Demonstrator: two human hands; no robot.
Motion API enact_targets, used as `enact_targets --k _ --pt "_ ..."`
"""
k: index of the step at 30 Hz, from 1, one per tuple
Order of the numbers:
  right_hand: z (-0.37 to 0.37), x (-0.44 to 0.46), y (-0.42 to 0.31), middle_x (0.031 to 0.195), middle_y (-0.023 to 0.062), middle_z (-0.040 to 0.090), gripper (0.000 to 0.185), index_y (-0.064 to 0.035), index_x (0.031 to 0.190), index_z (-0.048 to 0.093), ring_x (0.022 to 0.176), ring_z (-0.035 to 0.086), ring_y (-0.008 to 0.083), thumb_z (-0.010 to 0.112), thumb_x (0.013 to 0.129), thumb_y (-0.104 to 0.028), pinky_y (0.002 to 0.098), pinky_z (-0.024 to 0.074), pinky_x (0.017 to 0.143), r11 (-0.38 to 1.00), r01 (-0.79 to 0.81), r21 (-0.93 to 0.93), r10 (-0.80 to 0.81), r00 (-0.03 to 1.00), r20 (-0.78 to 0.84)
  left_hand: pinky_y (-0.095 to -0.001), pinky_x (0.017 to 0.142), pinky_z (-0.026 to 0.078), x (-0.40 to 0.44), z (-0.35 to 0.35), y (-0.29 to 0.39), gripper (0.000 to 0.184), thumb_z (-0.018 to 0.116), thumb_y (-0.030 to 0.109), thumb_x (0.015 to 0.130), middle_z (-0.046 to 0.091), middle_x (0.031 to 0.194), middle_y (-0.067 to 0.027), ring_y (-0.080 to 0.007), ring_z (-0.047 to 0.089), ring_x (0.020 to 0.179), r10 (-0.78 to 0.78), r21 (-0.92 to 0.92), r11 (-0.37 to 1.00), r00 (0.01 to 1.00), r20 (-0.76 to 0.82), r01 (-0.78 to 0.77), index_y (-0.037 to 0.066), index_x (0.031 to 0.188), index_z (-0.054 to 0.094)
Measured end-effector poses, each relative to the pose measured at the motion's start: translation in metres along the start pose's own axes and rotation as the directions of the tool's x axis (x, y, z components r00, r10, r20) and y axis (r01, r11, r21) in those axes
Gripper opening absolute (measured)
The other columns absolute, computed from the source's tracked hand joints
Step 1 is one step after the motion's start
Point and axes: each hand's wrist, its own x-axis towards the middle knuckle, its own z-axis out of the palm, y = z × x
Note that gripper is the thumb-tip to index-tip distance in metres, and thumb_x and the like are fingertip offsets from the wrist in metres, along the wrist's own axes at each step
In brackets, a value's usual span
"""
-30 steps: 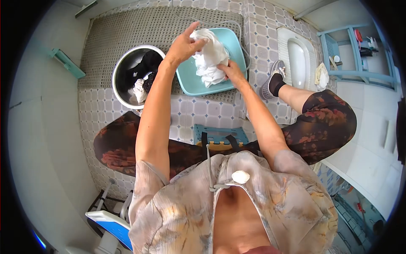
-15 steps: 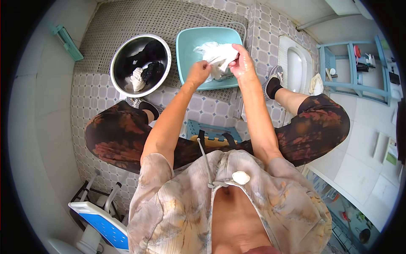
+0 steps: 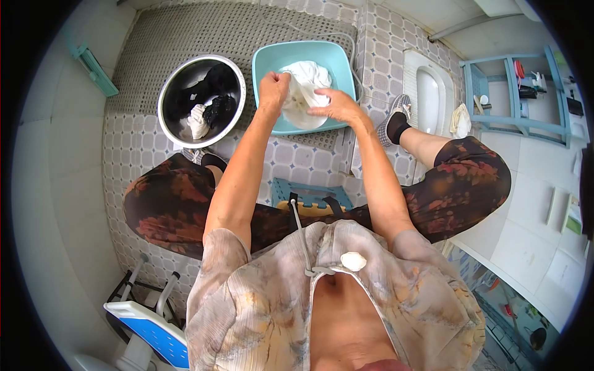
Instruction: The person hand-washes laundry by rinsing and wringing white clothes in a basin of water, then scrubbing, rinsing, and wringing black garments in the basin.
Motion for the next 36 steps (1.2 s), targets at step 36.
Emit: enact_targets --k 36 --pt "-0.169 -0.047 -0.197 0.086 0.0099 0.068 0.015 0.0012 0.091 0.064 0.073 0.067 0.0190 0.055 0.090 -0.011 0.0312 0.0551 0.069 0.381 0.435 0.816 -0.230 0.899 -0.372 -0.0385 0.077 0.053 -0.069 0.014 0.181 0.040 0.061 0.026 0.089 0.063 0.103 -0.0165 -0.0267 0.064 0.091 0.142 -0.631 0.776 0.973 0.182 0.005 -0.007 0.111 0.056"
